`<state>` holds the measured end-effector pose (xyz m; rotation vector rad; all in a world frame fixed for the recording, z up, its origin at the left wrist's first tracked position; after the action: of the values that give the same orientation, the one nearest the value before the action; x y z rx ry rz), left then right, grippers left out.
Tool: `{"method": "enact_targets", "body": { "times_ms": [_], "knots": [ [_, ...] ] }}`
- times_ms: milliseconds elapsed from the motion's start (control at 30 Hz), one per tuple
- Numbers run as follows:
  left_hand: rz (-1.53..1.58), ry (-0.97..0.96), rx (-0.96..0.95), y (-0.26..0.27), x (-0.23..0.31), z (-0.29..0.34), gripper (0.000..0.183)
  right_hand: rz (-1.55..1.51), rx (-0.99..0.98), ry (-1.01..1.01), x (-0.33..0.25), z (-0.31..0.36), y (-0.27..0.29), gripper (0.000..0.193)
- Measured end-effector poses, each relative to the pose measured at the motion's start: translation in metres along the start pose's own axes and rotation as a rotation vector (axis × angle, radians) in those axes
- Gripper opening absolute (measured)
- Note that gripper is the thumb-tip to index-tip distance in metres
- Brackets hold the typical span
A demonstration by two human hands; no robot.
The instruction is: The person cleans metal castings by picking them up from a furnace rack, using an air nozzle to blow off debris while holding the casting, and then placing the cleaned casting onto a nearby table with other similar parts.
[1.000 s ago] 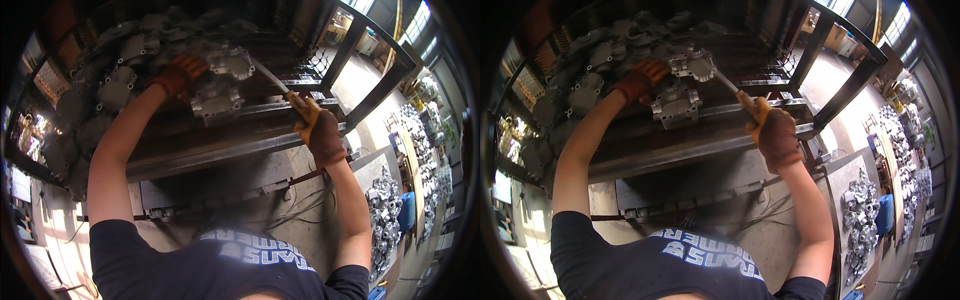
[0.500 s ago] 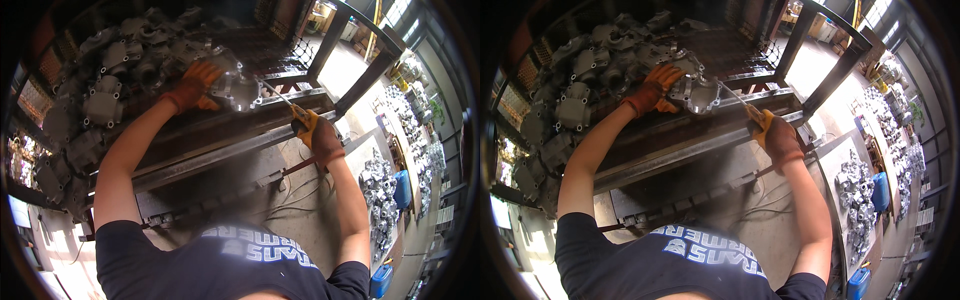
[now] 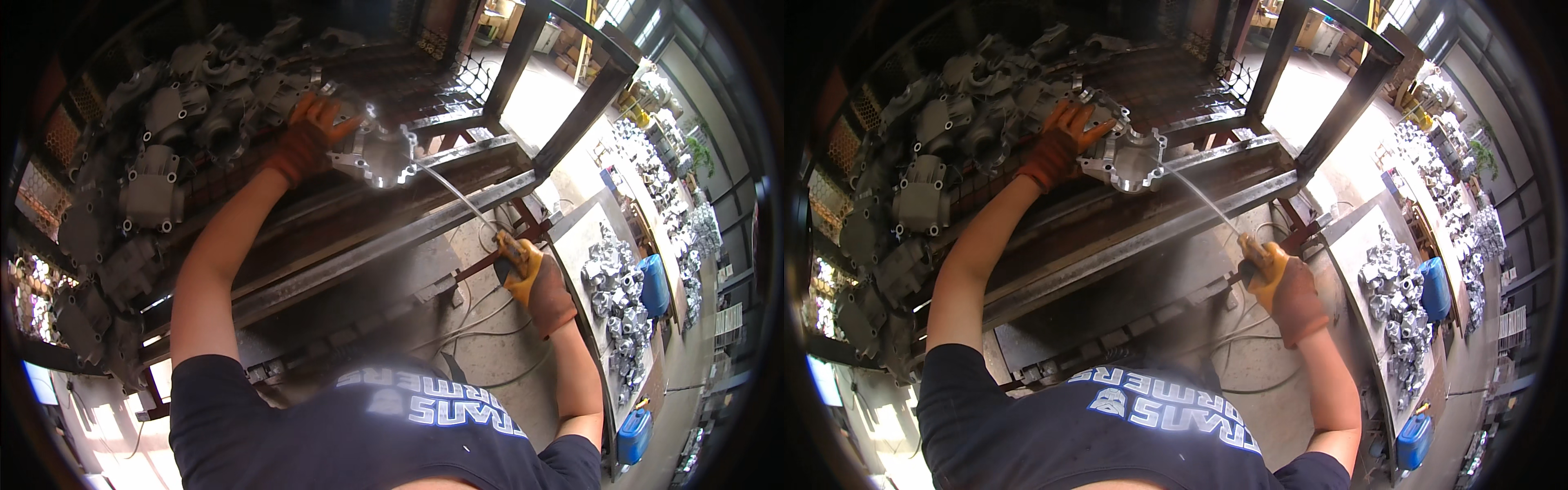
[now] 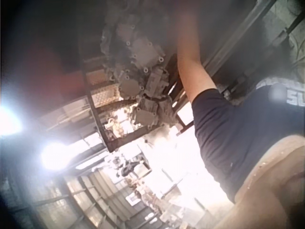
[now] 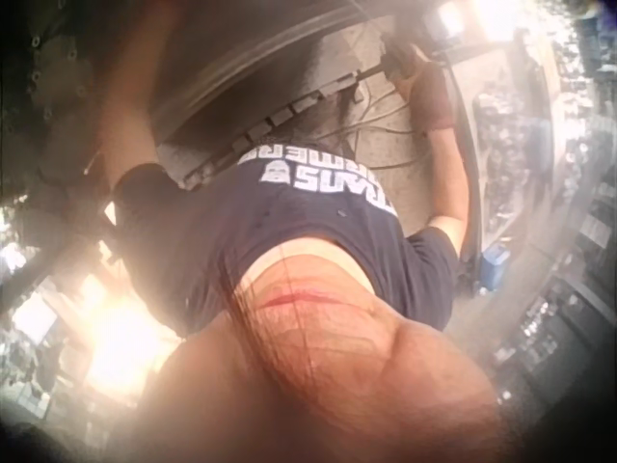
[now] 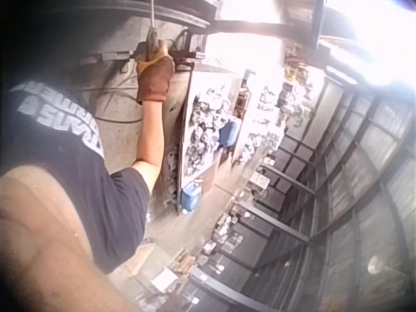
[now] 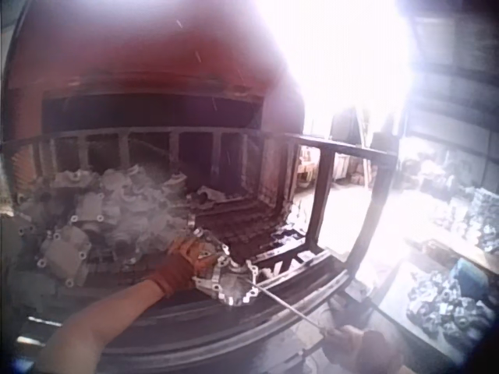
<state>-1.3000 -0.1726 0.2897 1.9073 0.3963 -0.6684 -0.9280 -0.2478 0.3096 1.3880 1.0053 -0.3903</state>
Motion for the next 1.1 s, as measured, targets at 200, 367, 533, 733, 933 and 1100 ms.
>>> {"method": "enact_targets", "body": {
  "times_ms": [200,367,533,733,933,1100],
  "knots": [
    [0.159,-0.048,-0.093,0.022,-0.003,-0.011,0.070,-0.037,0.023,-0.056,0.001,0.029,0.020,0.027],
    [0.026,-0.127,0.048,0.046,0.003,-0.038,0.057,0.159,0.242,0.096,-0.009,0.063,0.060,0.028],
    [0.127,-0.202,0.039,0.064,0.006,-0.076,0.050,0.166,0.195,0.012,-0.031,0.064,0.058,0.029],
    [0.315,-0.036,-0.262,0.046,-0.013,-0.117,0.046,0.093,0.243,-0.075,0.016,0.084,0.067,0.029],
    [0.611,0.402,-0.098,0.025,-0.087,-0.108,0.041,-0.320,0.359,0.042,0.017,0.126,0.088,0.026],
    [0.319,0.759,-0.072,0.011,-0.152,-0.094,0.043,-0.285,0.214,0.119,0.010,0.112,0.067,0.028]
  ]
}}
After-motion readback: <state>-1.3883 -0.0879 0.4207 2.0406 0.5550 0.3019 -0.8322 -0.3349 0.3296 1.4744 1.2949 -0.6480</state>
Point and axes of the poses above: each hand's wrist, its own z-axis away from the middle knuckle, its own y-axis out of the back of the hand, x = y × z, the point moved 9 cm from there along -z, towards the middle knuckle, and after that the axes turned 13 degrees about -z, right-handed, at the moved point
